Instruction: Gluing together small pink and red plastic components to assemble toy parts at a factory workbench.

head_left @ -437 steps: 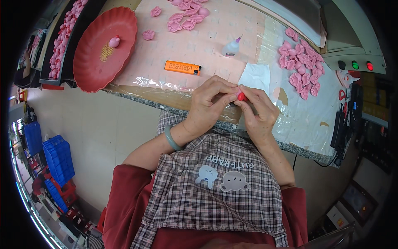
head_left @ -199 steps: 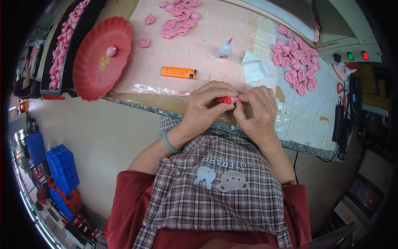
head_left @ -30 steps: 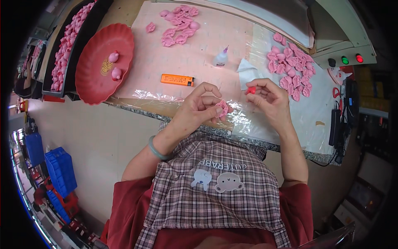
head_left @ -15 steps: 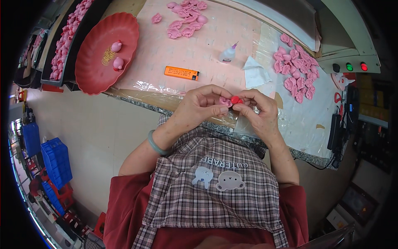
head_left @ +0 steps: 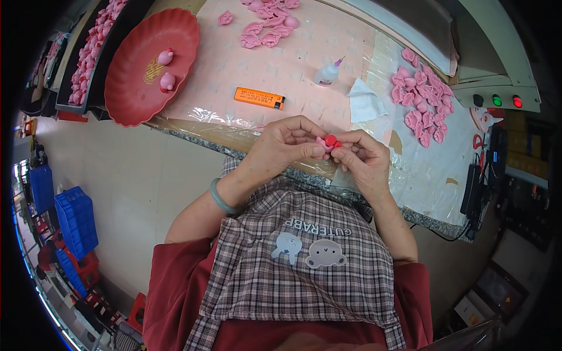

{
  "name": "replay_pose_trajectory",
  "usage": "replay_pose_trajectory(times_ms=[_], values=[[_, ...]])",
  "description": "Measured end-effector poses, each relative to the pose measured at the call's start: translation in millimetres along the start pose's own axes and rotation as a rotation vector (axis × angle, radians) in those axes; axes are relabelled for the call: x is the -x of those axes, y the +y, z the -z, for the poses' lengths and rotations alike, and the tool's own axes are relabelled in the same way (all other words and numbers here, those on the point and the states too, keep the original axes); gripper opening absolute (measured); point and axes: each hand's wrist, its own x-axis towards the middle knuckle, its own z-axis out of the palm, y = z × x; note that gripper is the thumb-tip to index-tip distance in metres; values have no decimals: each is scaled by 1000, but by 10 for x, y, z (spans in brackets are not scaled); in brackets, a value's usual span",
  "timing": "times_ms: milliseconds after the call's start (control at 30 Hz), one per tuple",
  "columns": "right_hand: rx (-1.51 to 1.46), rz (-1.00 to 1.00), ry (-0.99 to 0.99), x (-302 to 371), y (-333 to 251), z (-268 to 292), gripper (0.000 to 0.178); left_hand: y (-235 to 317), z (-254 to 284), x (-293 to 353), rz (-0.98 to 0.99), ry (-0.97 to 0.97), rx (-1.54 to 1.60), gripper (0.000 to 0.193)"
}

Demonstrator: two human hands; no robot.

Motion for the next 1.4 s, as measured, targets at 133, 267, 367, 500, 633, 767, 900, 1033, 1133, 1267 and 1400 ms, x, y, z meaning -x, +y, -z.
replay_pose_trajectory(times_ms=[133, 267, 367, 500, 633, 767, 900, 1033, 1133, 1267, 1400], values=[[-34, -13, -24, -3, -23, 0, 20, 13, 6, -7, 34, 14, 111, 17], [-55, -19, -59, -40, -34, 48, 20, 18, -4, -13, 18, 28, 115, 15], [-40, 21, -99, -73, -26, 109, 19, -34, -1, -22, -22, 8, 115, 15], [112, 121, -171, -107, -12, 132, 20, -34, 2, -25, -30, 3, 133, 15], [712, 403, -203, -159, -187, 109, 26, -72, 0, 22, -73, 73, 91, 14], [745, 414, -189, -173, -195, 70, 23, -84, -15, 2, -80, 103, 99, 12], [597, 352, -140, -192, -19, 129, 20, -53, -19, 3, -40, 56, 162, 9], [587, 420, -180, -221, -34, 156, 19, -58, -46, -1, -27, 49, 247, 10], [794, 645, -183, -255, -132, 128, 19, -65, -34, -2, -26, 68, 267, 10], [743, 529, -149, -238, -141, 76, 22, -76, -60, -5, -59, 84, 264, 9], [794, 459, -102, -249, -132, 41, 27, -25, -113, 17, -174, 181, -91, 10]])
